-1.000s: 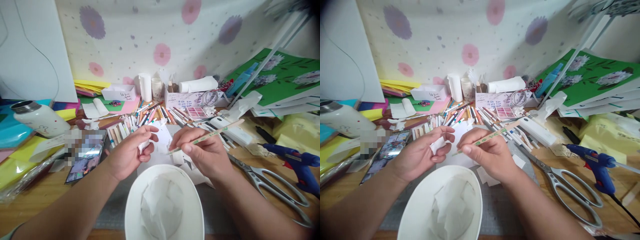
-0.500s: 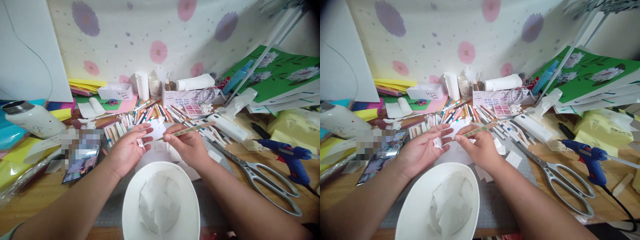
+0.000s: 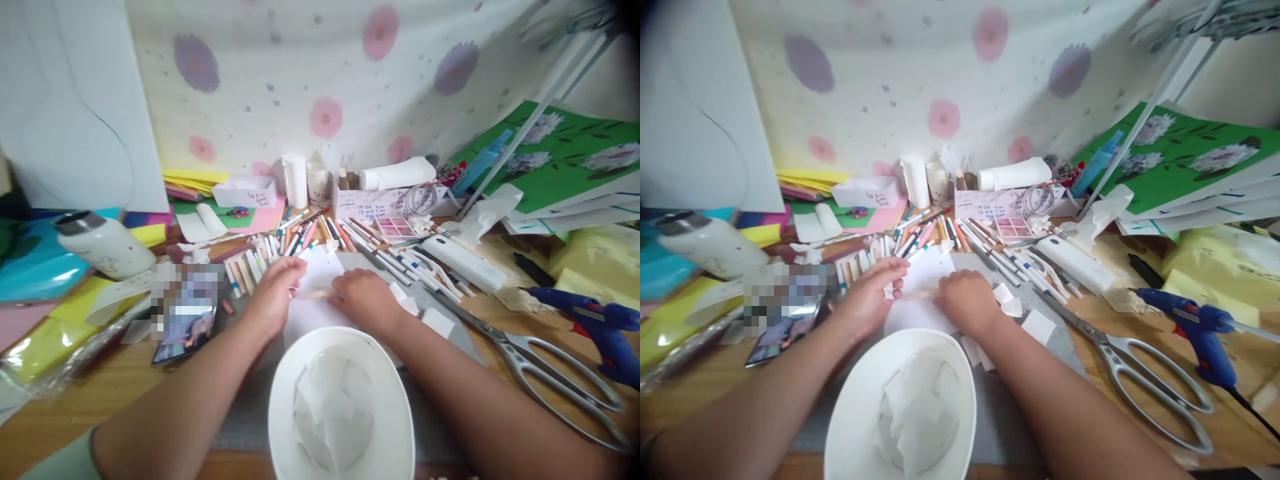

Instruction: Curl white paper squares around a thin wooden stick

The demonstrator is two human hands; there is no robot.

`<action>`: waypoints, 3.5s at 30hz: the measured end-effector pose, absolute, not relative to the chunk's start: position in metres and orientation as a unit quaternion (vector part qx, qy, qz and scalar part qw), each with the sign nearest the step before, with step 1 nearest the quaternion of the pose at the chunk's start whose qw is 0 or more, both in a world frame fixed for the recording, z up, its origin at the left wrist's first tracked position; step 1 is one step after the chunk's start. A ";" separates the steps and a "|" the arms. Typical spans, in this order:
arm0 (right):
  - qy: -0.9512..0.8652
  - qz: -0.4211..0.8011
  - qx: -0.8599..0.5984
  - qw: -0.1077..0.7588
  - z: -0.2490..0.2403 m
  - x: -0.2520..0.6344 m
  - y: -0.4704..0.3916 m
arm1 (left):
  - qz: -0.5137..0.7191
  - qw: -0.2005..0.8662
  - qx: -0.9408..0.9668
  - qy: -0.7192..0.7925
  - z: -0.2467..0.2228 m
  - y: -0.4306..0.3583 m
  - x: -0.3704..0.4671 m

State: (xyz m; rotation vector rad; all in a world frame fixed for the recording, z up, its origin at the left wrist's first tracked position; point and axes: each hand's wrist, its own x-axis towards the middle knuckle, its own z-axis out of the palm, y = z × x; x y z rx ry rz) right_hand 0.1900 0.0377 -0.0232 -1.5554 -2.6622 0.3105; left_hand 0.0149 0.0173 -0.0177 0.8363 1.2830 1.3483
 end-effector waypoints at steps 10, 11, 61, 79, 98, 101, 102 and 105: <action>-0.850 0.112 -0.515 0.003 -0.020 0.191 0.035 | 0.470 0.510 0.458 0.556 -0.029 0.015 0.018; -0.844 0.120 -0.522 0.014 -0.019 0.193 0.035 | 0.463 0.511 0.466 0.554 -0.029 0.015 0.018; -0.683 0.372 -0.221 0.588 0.016 0.216 -0.003 | 0.537 0.687 0.360 0.332 0.013 -0.012 0.017; -0.728 0.288 -0.175 0.597 0.020 0.211 -0.006 | 0.521 0.733 0.326 0.293 0.008 -0.013 0.014; -0.736 0.273 -0.165 0.597 0.020 0.211 -0.006 | 0.509 0.699 0.357 0.355 0.011 -0.015 0.014; -0.725 0.279 -0.195 0.599 0.021 0.214 -0.007 | 0.516 0.599 0.455 0.411 0.013 -0.015 0.011; -0.722 0.277 -0.202 0.601 0.022 0.214 -0.007 | 0.509 0.546 0.504 0.436 0.014 -0.015 0.010; -0.729 0.259 -0.209 0.598 0.023 0.215 -0.005 | 0.480 0.357 0.640 0.482 0.019 -0.016 0.009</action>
